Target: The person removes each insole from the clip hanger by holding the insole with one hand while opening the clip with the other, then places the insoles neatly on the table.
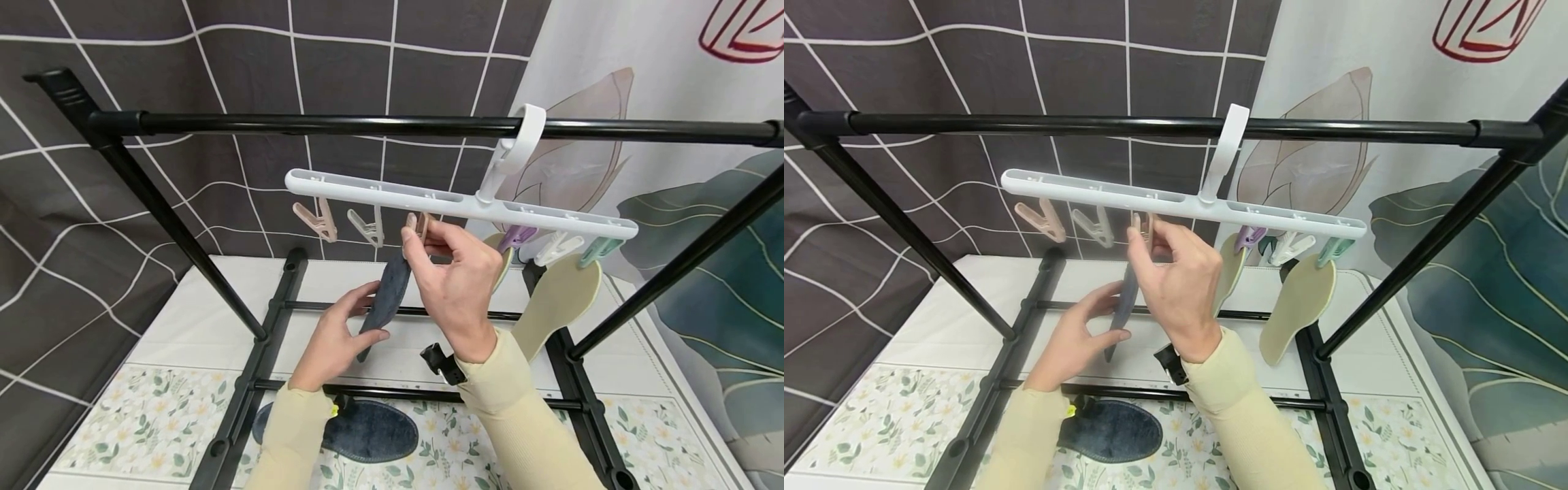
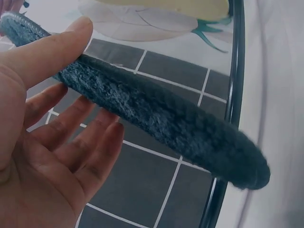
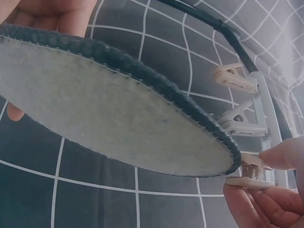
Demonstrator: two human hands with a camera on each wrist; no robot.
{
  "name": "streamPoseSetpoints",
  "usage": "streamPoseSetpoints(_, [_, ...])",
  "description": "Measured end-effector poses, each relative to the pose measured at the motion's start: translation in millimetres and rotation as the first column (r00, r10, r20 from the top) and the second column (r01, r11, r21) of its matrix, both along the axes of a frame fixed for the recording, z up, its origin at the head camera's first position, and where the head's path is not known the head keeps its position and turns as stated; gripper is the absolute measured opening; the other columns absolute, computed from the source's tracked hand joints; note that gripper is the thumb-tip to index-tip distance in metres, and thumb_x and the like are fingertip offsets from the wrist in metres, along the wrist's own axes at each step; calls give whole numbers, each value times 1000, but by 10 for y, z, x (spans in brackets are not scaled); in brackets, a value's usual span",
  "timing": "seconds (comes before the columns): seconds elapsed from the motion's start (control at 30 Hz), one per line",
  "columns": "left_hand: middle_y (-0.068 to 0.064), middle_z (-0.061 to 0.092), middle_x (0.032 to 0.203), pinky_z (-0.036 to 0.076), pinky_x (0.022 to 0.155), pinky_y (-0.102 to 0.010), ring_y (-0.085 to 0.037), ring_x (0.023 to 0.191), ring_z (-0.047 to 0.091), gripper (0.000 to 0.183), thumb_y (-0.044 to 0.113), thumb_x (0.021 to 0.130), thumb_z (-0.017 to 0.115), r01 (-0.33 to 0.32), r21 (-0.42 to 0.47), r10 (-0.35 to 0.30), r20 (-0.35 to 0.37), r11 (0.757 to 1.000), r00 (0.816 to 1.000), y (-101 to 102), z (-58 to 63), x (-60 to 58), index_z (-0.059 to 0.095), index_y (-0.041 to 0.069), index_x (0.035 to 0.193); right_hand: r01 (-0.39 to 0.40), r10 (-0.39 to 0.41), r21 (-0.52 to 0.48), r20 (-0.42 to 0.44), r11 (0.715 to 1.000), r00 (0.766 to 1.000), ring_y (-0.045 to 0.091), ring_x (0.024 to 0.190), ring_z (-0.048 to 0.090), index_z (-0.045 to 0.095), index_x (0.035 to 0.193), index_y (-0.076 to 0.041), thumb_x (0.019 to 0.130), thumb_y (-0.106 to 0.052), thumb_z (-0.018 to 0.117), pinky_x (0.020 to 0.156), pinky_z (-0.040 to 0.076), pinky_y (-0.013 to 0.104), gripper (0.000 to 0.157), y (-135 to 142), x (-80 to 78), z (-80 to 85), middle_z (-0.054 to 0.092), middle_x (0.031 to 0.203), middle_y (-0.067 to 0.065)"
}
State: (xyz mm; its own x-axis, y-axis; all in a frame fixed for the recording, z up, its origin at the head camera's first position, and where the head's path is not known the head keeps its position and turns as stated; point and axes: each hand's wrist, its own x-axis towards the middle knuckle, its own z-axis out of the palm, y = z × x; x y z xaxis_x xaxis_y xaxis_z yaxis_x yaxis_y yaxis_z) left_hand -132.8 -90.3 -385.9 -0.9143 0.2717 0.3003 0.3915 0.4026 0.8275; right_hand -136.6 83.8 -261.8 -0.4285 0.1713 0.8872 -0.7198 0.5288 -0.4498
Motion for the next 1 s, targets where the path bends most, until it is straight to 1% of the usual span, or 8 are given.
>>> streamPoseSetpoints(0.13, [16,46,131,45,92,-38,-8,114,51,73,31,75,78,-19,-41,18,-11,999,1000,-24,4,-1,38,41,136,5,-5,-5,-2,1000,1000,8,58,63,74,85,-5,80,-22,70,58,52,22,18,9,-8,-10,69,71,2])
streamPoseSetpoints(0.27, [17,45,132,45,92,-35,-9,114,51,73,32,75,77,-34,-65,33,-9,997,999,-55,-7,-18,38,42,136,-4,4,-7,-3,1000,1000,8,58,63,74,86,-4,80,-22,70,58,52,22,19,12,-13,-16,69,72,2])
streamPoseSetpoints(0.43, [15,46,132,45,92,-36,-10,113,52,73,30,75,78,-58,-82,57,-15,995,998,-93,-13,-32,39,40,136,-10,10,-10,-7,1000,1000,9,59,63,73,86,-3,80,-21,70,59,52,21,19,13,-18,-22,69,72,3])
streamPoseSetpoints(0.6, [16,46,131,45,90,-36,-10,113,52,73,29,74,78,-79,-96,78,-7,992,997,-118,-4,-35,40,41,135,-12,12,-14,-9,1000,1000,9,58,62,73,86,-2,79,-21,71,58,52,21,20,12,-25,-30,69,73,3])
streamPoseSetpoints(0.73, [15,46,131,46,90,-34,-9,112,52,72,29,75,78,-75,-103,74,-13,992,997,-140,9,-34,40,41,135,-4,4,-9,-8,1000,1000,9,58,62,73,86,-2,79,-21,71,59,52,22,20,15,-27,-34,69,73,3])
streamPoseSetpoints(1.0, [11,48,131,46,91,-33,-9,113,52,72,27,75,78,-78,-131,72,-50,988,996,-183,38,-24,42,35,136,-11,11,-7,-5,1000,1000,8,61,64,73,87,-5,79,-21,70,60,52,21,18,19,-33,-37,69,73,2])
